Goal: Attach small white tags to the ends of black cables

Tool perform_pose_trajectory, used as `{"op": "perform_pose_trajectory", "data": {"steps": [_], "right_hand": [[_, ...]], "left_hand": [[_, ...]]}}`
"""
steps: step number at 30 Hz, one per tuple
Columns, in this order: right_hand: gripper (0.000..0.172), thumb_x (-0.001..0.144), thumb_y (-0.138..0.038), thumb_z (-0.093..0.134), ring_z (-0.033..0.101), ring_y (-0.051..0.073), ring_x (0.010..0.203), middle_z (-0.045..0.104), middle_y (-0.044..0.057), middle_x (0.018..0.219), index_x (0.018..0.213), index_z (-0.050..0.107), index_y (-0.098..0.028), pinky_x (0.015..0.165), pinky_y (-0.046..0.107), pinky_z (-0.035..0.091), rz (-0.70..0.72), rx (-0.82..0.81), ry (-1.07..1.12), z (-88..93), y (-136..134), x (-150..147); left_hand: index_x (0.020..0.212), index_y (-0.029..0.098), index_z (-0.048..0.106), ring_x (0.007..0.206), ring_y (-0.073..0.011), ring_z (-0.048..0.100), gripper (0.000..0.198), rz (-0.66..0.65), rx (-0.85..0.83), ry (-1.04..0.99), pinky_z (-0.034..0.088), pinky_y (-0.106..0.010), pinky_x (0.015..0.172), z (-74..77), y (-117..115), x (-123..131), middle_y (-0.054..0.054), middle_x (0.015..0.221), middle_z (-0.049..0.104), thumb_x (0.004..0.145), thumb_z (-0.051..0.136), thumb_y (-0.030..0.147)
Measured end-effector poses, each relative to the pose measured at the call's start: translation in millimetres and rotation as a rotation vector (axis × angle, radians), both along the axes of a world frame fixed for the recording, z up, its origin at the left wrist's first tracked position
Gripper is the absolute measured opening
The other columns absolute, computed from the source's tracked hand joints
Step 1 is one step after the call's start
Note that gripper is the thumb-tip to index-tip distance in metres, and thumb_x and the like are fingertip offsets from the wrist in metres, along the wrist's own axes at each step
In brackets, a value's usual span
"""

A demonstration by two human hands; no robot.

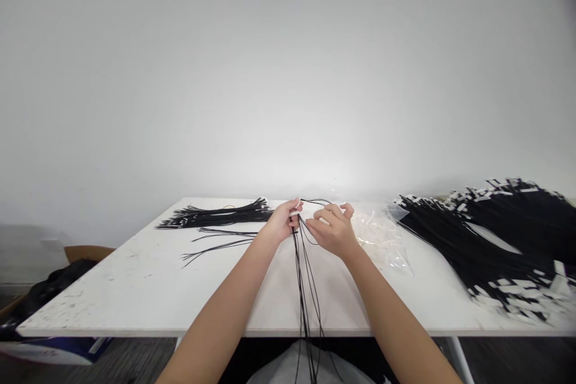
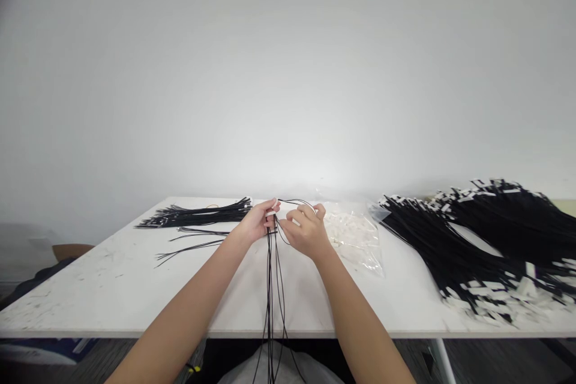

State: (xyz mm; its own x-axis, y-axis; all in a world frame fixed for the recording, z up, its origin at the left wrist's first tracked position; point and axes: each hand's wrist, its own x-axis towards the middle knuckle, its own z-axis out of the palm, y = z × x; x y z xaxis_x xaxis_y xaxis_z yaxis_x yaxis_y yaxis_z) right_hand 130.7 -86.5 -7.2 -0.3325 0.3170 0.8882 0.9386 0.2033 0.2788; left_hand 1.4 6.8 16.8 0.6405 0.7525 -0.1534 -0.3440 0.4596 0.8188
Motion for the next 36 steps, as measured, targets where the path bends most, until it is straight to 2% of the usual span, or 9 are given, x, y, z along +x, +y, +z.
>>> {"op": "perform_pose_trajectory", "data": {"steps": [3, 9, 15, 19, 23, 27, 30, 32, 36], "right_hand": [[0.014, 0.077, -0.013, 0.054, 0.046, 0.01, 0.073, 0.055, -0.004, 0.069, 0.073, 0.059, -0.025, 0.083, 0.036, 0.018, 0.033, -0.085, -0.084, -1.2, 1, -1], [0.025, 0.079, -0.008, 0.049, 0.045, 0.008, 0.07, 0.056, -0.006, 0.068, 0.082, 0.06, -0.031, 0.084, 0.034, 0.02, 0.047, -0.135, -0.108, -2.6, 3, -4], [0.025, 0.081, -0.007, 0.048, 0.046, 0.007, 0.069, 0.057, -0.006, 0.068, 0.083, 0.06, -0.029, 0.084, 0.032, 0.021, 0.059, -0.136, -0.069, -4.2, 5, -2], [0.016, 0.082, -0.013, 0.05, 0.049, 0.009, 0.071, 0.059, -0.004, 0.071, 0.08, 0.06, -0.026, 0.083, 0.033, 0.024, 0.101, -0.152, 0.036, -2.5, 5, -2], [0.009, 0.082, -0.021, 0.053, 0.053, 0.01, 0.071, 0.062, -0.001, 0.074, 0.08, 0.062, -0.022, 0.082, 0.034, 0.028, 0.232, -0.205, 0.293, 4.3, 0, -5], [0.011, 0.08, -0.027, 0.055, 0.056, 0.013, 0.068, 0.063, 0.002, 0.073, 0.078, 0.063, -0.02, 0.073, 0.031, 0.04, 0.433, -0.194, 0.741, 11.5, -1, -4], [0.017, 0.076, -0.034, 0.06, 0.056, 0.014, 0.066, 0.063, 0.004, 0.073, 0.078, 0.064, -0.018, 0.065, 0.03, 0.045, 0.53, -0.078, 1.171, 15.7, 2, 5], [0.021, 0.074, -0.037, 0.062, 0.053, 0.012, 0.059, 0.058, 0.001, 0.065, 0.081, 0.063, -0.017, 0.062, 0.029, 0.046, 0.586, 0.044, 1.423, 18.7, 3, 16], [0.024, 0.076, -0.044, 0.057, 0.047, 0.006, 0.054, 0.048, -0.005, 0.065, 0.084, 0.058, -0.022, 0.063, 0.027, 0.048, 0.731, 0.244, 1.647, 25.5, 0, 43]], "left_hand": [[0.074, 0.01, 0.052, 0.036, 0.0, 0.02, 0.015, 0.022, -0.01, -0.003, 0.015, -0.013, 0.029, 0.0, 0, 0, 0.005, 0.058, 0.039, 0.076, 0.058, 0.024], [0.072, 0.011, 0.051, 0.035, 0.0003, 0.021, 0.013, 0.043, -0.019, 0.005, 0.015, -0.012, 0.029, 1.3, -1, 1, 0.005, 0.056, 0.04, 0.077, 0.056, 0.022], [0.074, 0.011, 0.05, 0.035, 0.0005, 0.021, 0.013, 0.036, -0.036, -0.015, 0.016, -0.013, 0.028, -1.0, 2, 1, 0.005, 0.057, 0.041, 0.077, 0.057, 0.023], [0.075, 0.011, 0.05, 0.035, 0.0003, 0.022, 0.013, 0.024, -0.054, -0.007, 0.016, -0.012, 0.029, 0.1, 1, 0, 0.005, 0.057, 0.04, 0.077, 0.056, 0.023], [0.075, 0.011, 0.051, 0.035, 0.0001, 0.023, 0.014, 0.005, -0.058, 0.004, 0.017, -0.012, 0.03, 2.2, -2, 0, 0.005, 0.056, 0.039, 0.077, 0.056, 0.024], [0.076, 0.01, 0.051, 0.036, 0.0004, 0.021, 0.016, 0.043, -0.042, 0.025, 0.016, -0.013, 0.03, 1.5, -2, 0, 0.005, 0.058, 0.039, 0.076, 0.058, 0.025], [0.075, 0.011, 0.051, 0.036, 0.0002, 0.02, 0.017, 0.059, -0.036, 0.039, 0.015, -0.013, 0.03, 0.4, -1, 0, 0.005, 0.058, 0.039, 0.075, 0.059, 0.025], [0.075, 0.011, 0.051, 0.036, 0.0, 0.019, 0.017, 0.058, -0.025, 0.04, 0.015, -0.014, 0.031, -0.1, -1, 0, 0.005, 0.058, 0.038, 0.074, 0.059, 0.026], [0.077, 0.012, 0.051, 0.037, -0.0005, 0.021, 0.019, 0.052, -0.005, 0.06, 0.014, -0.014, 0.032, -0.4, -1, -1, 0.004, 0.06, 0.04, 0.072, 0.06, 0.028]]}}
